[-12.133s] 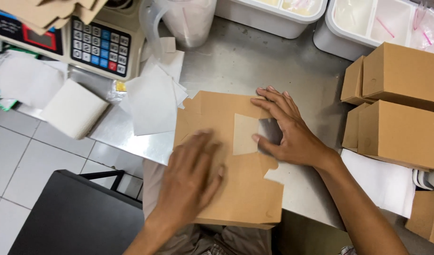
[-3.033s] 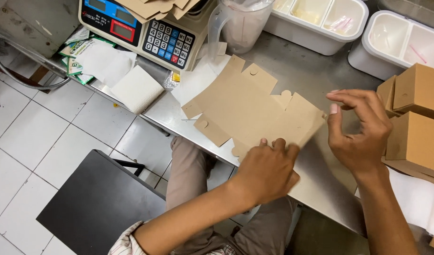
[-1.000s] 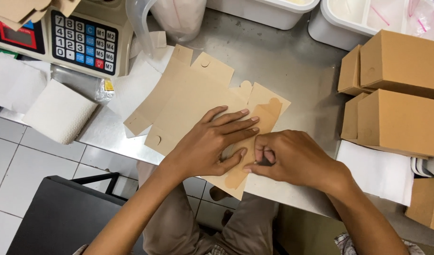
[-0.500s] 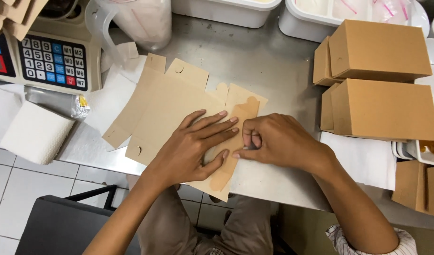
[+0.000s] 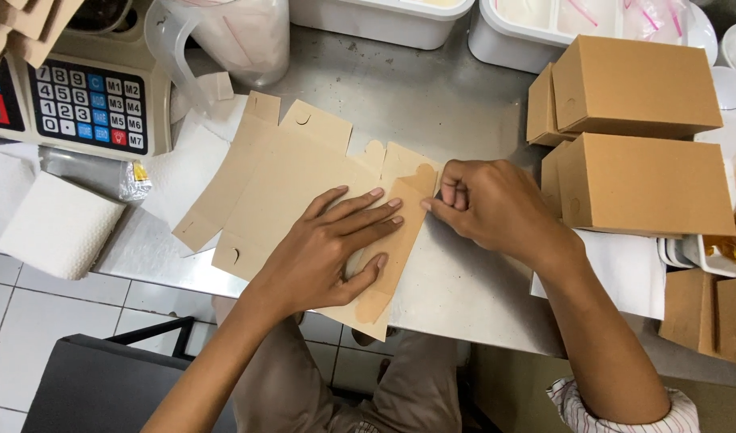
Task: The person assembles flat cardboard pieces into small boxes by folding along pre-cut lines and securing flaps with adhesive. The person handles multiple pieces sequentially, folding and pressing each flap to form the box structure.
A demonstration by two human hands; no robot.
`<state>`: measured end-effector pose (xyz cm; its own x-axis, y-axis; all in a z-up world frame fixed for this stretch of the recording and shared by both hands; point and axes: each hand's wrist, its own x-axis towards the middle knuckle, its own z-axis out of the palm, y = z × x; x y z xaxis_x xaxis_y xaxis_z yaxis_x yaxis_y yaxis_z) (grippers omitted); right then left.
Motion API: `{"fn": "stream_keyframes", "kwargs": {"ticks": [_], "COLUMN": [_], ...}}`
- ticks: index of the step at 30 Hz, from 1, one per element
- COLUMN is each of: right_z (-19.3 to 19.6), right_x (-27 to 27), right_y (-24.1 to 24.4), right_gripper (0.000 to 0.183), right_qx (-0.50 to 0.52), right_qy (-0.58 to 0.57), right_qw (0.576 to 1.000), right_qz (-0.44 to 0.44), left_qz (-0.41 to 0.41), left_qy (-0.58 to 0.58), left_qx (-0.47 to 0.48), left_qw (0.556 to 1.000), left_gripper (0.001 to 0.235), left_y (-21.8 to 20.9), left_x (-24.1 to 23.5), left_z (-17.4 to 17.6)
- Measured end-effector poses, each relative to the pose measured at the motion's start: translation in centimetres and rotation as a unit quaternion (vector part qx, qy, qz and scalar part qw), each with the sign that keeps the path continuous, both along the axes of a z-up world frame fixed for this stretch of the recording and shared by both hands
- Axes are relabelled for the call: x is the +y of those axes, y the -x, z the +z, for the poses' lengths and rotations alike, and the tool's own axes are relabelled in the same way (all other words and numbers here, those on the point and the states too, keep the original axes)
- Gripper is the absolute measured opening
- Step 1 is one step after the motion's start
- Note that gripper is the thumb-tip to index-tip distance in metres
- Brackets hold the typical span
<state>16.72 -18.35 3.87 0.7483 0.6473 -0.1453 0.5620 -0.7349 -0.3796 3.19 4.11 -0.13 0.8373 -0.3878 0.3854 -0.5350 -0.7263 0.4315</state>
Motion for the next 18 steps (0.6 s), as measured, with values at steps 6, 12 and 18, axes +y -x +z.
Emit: {"fn": "stream_keyframes", "kwargs": {"ticks": [6, 12, 18], "right_z": [0.1, -0.3, 1.2], "right_x": [0.2, 0.8, 1.8], "right_y": [0.2, 1.7, 2.4], "right_gripper": [0.031, 0.026, 0.019], "right_qx": [-0.001, 0.017, 0.094], "right_qy": [0.014, 0.005, -0.014], "right_qw": [1.000, 0.997, 0.991], "right_qz": [-0.008, 0.076, 0.094], "left_qz": [0.004, 0.006, 0.032], "left_qy": [0.004, 0.005, 0.040], "left_qx": [-0.008, -0.001, 0.067], "left_qw": [1.000, 1.000, 0.996], "left_gripper": [0.043, 0.045, 0.040], "left_y": [0.1, 0.1, 0.2], "left_x": [0.0, 0.1, -0.3], "left_z": [0.0, -0.4, 1.1]}}
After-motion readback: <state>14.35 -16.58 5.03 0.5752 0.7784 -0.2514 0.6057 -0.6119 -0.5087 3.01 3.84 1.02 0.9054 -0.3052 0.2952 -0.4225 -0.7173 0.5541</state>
